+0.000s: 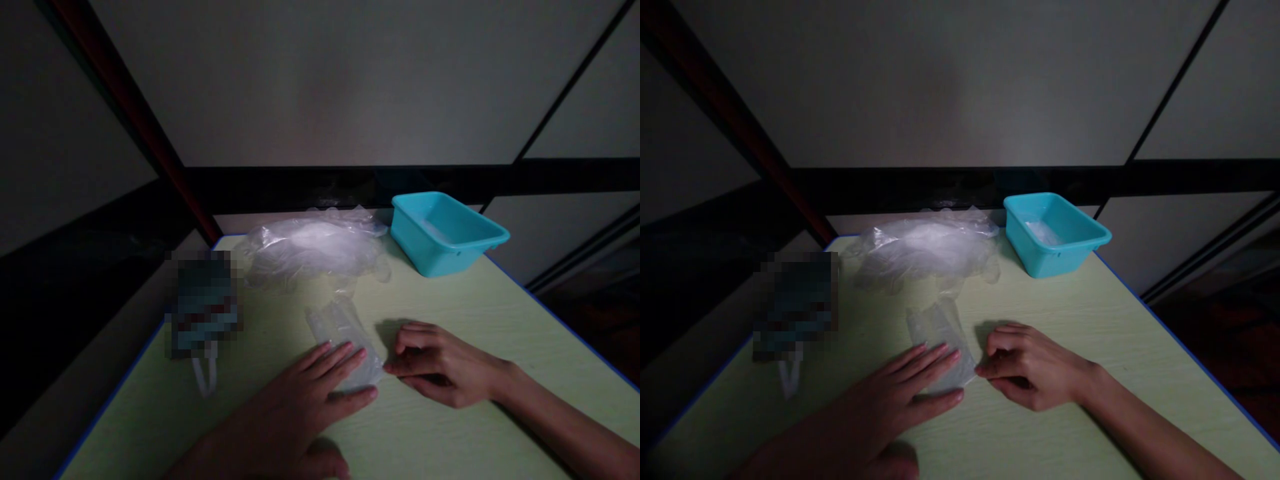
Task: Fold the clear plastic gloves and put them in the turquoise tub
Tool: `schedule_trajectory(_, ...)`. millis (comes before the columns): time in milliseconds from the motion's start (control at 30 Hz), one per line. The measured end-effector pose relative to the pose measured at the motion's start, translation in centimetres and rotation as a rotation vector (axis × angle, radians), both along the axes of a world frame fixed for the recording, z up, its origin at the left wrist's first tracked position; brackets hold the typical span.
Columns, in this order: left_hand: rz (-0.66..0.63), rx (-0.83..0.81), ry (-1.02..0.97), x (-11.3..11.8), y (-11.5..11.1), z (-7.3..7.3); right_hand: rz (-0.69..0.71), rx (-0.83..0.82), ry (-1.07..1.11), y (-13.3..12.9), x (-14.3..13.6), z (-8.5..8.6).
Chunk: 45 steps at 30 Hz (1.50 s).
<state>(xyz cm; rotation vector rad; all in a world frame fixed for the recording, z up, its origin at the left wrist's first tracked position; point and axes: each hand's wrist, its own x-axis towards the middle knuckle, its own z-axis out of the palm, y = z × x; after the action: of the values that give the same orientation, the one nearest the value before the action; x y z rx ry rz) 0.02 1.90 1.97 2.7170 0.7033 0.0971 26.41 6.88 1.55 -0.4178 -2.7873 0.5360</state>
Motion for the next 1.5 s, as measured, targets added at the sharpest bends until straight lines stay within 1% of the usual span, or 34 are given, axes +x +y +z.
schedule_trajectory(133,-0.042,0.072,-0.009,-0.2,0.2,0.1,0.002,-0.004,-0.022,0.0,0.0,0.0)
schedule_trajectory(233,-0.052,0.211,-0.079,-0.6,0.4,-0.2,0.003,0.009,-0.018,0.0,0.0,0.0)
schedule_trajectory(300,0.014,0.357,-0.151,-1.0,0.7,-0.5,0.003,0.015,-0.014,-0.1,0.0,0.0)
schedule_trajectory(367,0.124,0.494,-0.229,-1.4,0.9,-0.7,0.002,0.022,-0.012,-0.1,0.0,-0.1)
schedule_trajectory(433,0.208,0.57,-0.287,-1.6,1.2,-0.9,0.003,0.03,-0.01,-0.2,0.0,-0.2)
schedule_trajectory(500,0.246,0.592,-0.308,-1.8,1.5,-1.0,0.003,0.034,-0.014,-0.2,0.0,-0.2)
schedule_trajectory(667,0.312,0.555,-0.232,-1.7,1.8,-1.4,0.004,0.042,0.012,-0.3,0.0,-0.1)
schedule_trajectory(833,0.433,0.407,-0.127,-1.6,1.8,-1.7,-0.007,0.05,-0.022,-0.5,-0.3,0.0)
schedule_trajectory(933,0.464,0.411,-0.155,-1.6,1.8,-1.7,-0.012,0.079,-0.053,-0.7,-0.4,0.1)
schedule_trajectory(1000,0.43,0.446,-0.215,-1.6,1.7,-1.6,-0.014,0.091,-0.062,-0.9,-0.4,0.1)
schedule_trajectory(1067,0.344,0.448,-0.252,-1.4,1.4,-1.4,-0.016,0.091,-0.073,-0.9,-0.4,0.2)
schedule_trajectory(1167,0.177,0.35,-0.192,-0.9,1.1,-1.0,-0.018,0.079,-0.09,-0.9,-0.5,0.3)
schedule_trajectory(1233,0.113,0.275,-0.124,-0.5,0.9,-0.9,-0.02,0.072,-0.095,-0.9,-0.5,0.3)
schedule_trajectory(1267,0.105,0.249,-0.095,-0.5,0.9,-0.8,-0.019,0.069,-0.099,-0.9,-0.5,0.4)
schedule_trajectory(1333,0.131,0.222,-0.045,-0.5,1.1,-0.9,-0.019,0.066,-0.105,-0.8,-0.5,0.4)
schedule_trajectory(1500,0.288,0.197,0.05,-1.1,1.9,-1.3,-0.022,0.061,-0.112,-0.8,-0.5,0.4)
